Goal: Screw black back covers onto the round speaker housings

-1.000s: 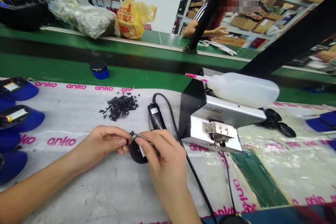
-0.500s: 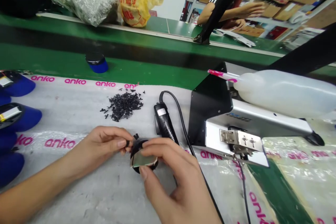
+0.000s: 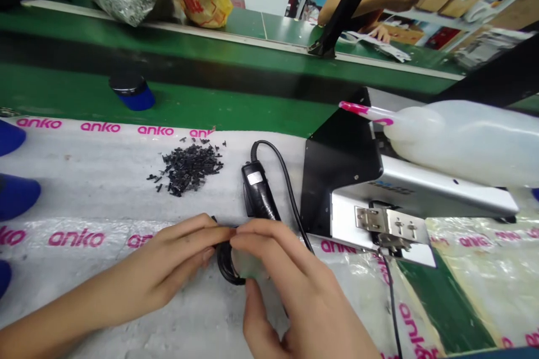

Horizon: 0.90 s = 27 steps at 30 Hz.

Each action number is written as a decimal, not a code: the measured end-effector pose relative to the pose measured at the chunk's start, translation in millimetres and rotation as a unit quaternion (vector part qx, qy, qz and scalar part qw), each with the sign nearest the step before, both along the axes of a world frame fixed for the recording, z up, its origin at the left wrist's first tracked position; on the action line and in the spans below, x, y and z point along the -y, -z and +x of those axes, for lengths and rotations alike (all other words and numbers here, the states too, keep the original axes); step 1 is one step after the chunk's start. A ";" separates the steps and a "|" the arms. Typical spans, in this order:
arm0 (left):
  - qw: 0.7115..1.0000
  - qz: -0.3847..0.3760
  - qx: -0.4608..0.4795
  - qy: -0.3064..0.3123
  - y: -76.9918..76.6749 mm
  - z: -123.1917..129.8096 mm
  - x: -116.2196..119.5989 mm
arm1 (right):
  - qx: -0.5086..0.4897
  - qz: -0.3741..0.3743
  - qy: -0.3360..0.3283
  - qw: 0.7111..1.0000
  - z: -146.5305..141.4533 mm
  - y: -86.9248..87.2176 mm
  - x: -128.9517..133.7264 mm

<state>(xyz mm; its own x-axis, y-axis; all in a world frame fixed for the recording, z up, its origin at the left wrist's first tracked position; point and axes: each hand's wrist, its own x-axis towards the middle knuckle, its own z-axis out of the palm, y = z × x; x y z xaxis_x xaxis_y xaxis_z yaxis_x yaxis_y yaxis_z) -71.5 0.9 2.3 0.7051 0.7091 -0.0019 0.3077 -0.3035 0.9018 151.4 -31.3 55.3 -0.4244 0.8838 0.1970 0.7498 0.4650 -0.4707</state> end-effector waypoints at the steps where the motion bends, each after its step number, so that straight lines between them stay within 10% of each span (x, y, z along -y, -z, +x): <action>1: 1.000 0.004 0.002 0.001 0.0 0.1 -1.3 | 0.004 0.003 0.003 1.000 1.7 -0.5 -0.8; 11: 0.995 -0.077 0.045 -0.046 1.5 2.3 -2.1 | -0.195 -0.035 0.131 0.971 -6.2 21.2 -1.4; 19: 0.832 -0.388 0.330 -0.217 6.3 2.2 -17.0 | -0.261 -0.070 0.094 0.958 -17.2 32.6 2.7; 27: 0.802 -0.429 0.363 -0.201 5.9 0.7 -20.1 | -0.241 0.011 0.052 0.969 -26.1 40.5 4.8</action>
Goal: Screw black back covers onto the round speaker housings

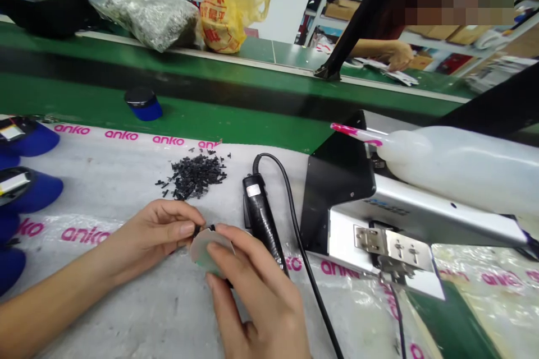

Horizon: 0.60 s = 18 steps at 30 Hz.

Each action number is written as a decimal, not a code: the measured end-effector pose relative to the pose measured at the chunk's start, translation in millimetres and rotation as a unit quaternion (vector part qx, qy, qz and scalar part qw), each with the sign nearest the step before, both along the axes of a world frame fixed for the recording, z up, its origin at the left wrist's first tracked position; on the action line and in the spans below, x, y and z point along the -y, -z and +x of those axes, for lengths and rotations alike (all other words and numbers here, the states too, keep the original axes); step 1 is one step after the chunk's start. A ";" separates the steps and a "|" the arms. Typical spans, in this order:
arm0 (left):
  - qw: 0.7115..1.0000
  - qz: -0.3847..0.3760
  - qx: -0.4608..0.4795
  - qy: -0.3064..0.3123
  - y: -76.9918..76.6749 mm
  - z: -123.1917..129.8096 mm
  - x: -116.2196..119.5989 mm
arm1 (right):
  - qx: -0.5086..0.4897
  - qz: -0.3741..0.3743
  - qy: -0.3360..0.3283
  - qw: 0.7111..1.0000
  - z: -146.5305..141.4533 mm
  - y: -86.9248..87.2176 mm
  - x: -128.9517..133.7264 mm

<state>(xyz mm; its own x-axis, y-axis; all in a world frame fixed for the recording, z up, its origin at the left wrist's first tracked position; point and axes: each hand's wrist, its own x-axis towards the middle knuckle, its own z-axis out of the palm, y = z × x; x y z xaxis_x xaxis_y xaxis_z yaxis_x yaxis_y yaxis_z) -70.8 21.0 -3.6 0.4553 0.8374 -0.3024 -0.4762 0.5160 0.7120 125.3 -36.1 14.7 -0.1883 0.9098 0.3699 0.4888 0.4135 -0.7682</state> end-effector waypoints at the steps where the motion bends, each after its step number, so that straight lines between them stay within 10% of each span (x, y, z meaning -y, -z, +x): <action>1: 1.000 0.003 -0.004 0.000 0.8 -0.3 0.5 | 0.010 -0.003 -0.004 1.000 0.2 -0.6 -0.5; 18: 0.962 0.140 -0.233 -0.030 -1.6 7.5 13.4 | 0.133 0.059 -0.006 0.989 3.3 9.7 8.2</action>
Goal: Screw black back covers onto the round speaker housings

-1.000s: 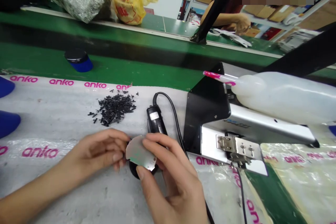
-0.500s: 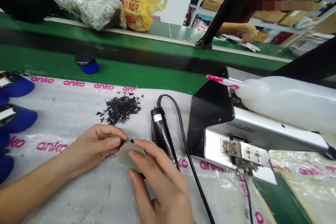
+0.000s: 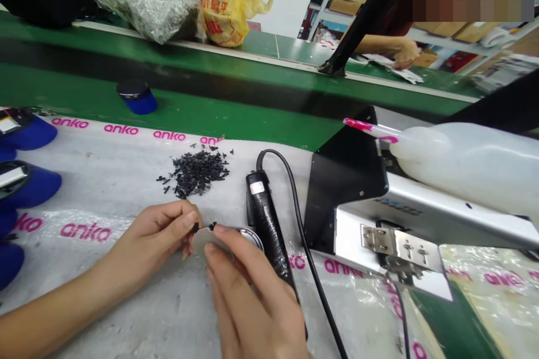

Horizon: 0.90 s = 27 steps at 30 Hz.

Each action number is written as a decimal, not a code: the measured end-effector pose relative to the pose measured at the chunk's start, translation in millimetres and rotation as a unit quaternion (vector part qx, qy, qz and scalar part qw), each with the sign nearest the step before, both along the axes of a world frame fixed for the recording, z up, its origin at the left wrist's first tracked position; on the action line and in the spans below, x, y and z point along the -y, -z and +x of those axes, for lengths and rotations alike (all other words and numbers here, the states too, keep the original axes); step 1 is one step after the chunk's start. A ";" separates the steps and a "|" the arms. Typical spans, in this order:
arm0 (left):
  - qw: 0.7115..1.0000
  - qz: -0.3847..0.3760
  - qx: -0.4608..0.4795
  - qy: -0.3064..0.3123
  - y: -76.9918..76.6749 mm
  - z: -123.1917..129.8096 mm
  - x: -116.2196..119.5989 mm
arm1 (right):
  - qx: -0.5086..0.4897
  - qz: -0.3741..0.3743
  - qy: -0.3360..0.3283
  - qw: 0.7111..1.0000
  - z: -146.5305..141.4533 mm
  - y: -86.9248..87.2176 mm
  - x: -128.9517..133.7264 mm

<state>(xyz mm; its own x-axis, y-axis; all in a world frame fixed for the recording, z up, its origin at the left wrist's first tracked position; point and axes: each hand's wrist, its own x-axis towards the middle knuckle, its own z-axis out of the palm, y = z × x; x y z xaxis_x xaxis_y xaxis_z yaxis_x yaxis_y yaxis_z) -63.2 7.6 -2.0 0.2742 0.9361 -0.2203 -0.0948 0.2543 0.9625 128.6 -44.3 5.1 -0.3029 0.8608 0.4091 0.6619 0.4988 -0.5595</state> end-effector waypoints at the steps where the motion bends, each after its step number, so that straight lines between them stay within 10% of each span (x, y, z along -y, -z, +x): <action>1: 1.000 0.010 -0.020 -0.004 -1.6 0.8 0.5 | 0.016 0.010 -0.006 1.000 0.8 1.5 1.1; 7: 0.985 0.098 -0.140 -0.006 -12.9 0.5 3.6 | 0.065 0.007 -0.036 0.997 6.9 1.4 2.9; 15: 0.976 0.207 -0.051 0.052 -14.7 -1.9 13.5 | 0.089 0.071 -0.019 0.993 9.5 -20.1 -12.4; 27: 0.936 0.222 -0.220 0.161 3.1 16.8 8.8 | -0.026 -0.123 0.040 0.991 19.5 -28.6 3.4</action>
